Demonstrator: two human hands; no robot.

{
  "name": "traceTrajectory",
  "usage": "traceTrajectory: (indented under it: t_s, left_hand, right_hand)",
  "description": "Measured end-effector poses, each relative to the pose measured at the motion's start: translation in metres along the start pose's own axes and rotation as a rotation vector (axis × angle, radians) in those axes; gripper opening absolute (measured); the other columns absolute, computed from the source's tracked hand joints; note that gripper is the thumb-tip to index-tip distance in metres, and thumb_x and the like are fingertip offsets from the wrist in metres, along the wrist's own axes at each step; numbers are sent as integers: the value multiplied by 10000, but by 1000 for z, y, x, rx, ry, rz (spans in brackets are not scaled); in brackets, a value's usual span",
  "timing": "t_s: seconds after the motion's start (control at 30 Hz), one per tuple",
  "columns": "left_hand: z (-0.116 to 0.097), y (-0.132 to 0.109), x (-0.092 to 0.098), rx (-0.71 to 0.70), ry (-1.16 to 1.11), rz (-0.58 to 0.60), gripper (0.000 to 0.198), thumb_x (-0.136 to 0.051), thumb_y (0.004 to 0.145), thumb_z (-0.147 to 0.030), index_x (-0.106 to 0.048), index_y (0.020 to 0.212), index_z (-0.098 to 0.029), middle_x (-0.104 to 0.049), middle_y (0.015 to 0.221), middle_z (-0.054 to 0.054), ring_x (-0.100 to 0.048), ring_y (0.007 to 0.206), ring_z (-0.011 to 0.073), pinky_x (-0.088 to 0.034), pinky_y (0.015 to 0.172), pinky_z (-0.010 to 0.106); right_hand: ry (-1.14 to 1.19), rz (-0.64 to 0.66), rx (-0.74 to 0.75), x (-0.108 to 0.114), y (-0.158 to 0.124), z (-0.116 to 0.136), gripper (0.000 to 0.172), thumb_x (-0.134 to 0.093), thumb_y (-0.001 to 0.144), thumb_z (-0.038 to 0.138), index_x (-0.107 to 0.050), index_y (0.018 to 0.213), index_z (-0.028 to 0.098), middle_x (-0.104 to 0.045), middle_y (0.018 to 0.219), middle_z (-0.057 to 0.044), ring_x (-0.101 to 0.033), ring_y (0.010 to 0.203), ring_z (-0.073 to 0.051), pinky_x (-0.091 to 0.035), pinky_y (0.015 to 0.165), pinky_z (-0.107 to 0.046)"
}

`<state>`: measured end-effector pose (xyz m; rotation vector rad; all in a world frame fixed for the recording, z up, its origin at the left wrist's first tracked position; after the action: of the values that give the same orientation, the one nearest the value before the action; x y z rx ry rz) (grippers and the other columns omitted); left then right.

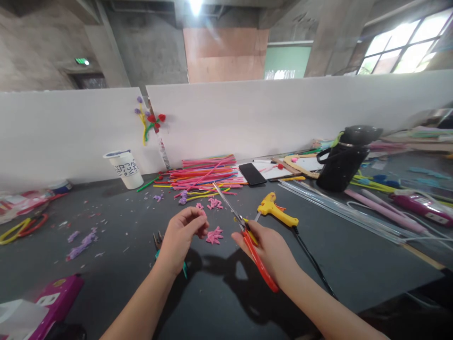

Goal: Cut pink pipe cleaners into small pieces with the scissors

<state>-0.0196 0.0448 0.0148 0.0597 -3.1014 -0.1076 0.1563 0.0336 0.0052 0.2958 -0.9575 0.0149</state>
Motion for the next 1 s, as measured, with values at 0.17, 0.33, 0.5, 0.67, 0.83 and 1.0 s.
traceTrajectory:
  t_s: [0.17,0.33,0.5,0.67,0.83,1.0]
  left_hand:
    - [7,9,7,-262,887,-14,101,-482,712,-228,-557,654,-195,-560,646,5,-496,612,148,-355,585,262]
    - [24,13,2,-237,1150,156,184,-412,754,-207,-596,765,-196,-601,801,42,-542,754,173,-372,666,272]
    - [18,19,13,-277,1086,-3,243,-352,783,-275,-530,640,-192,-558,734,32,-531,714,165,-387,674,273]
    - [15,26,30,-153,1029,-45,209,-406,689,-168,-515,865,-195,-585,866,24,-543,659,136,-402,636,247]
    - [7,39,30,-121,1140,64,190,-395,737,-254,-578,764,-211,-626,747,9,-563,680,160,-381,584,241]
    - [17,67,15,-175,1201,81,171,-427,731,-211,-587,677,-183,-628,749,49,-561,726,177,-379,645,260]
  right_hand:
    - [-43,-11,-1,0,5,-5,340,-431,726,541,-416,610,222,-525,531,20,-470,480,-129,-256,455,-216]
    - [-44,-12,-9,-2,5,-11,304,-460,714,529,-461,687,226,-553,555,22,-495,514,-136,-263,477,-218]
    - [25,-68,-67,-5,10,-15,302,-449,719,521,-451,664,224,-535,560,22,-476,518,-132,-269,492,-224]
    - [146,-4,-152,-10,18,-25,121,-474,716,339,-461,716,219,-526,575,33,-460,501,-117,-261,469,-215]
    - [149,8,-111,-7,20,-29,102,-490,679,249,-493,774,214,-556,673,12,-490,585,-127,-266,500,-217]
    - [135,-27,-92,-5,20,-26,105,-496,682,278,-493,759,206,-546,665,-1,-473,606,-140,-256,519,-230]
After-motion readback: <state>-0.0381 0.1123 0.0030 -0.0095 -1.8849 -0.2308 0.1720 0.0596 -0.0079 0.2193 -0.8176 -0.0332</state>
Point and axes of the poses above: each hand's wrist, its own y-axis towards the middle knuckle, its own x-axis out of the back of the hand, z = x × y, the point moved 4 cm from there along y, towards the middle knuckle
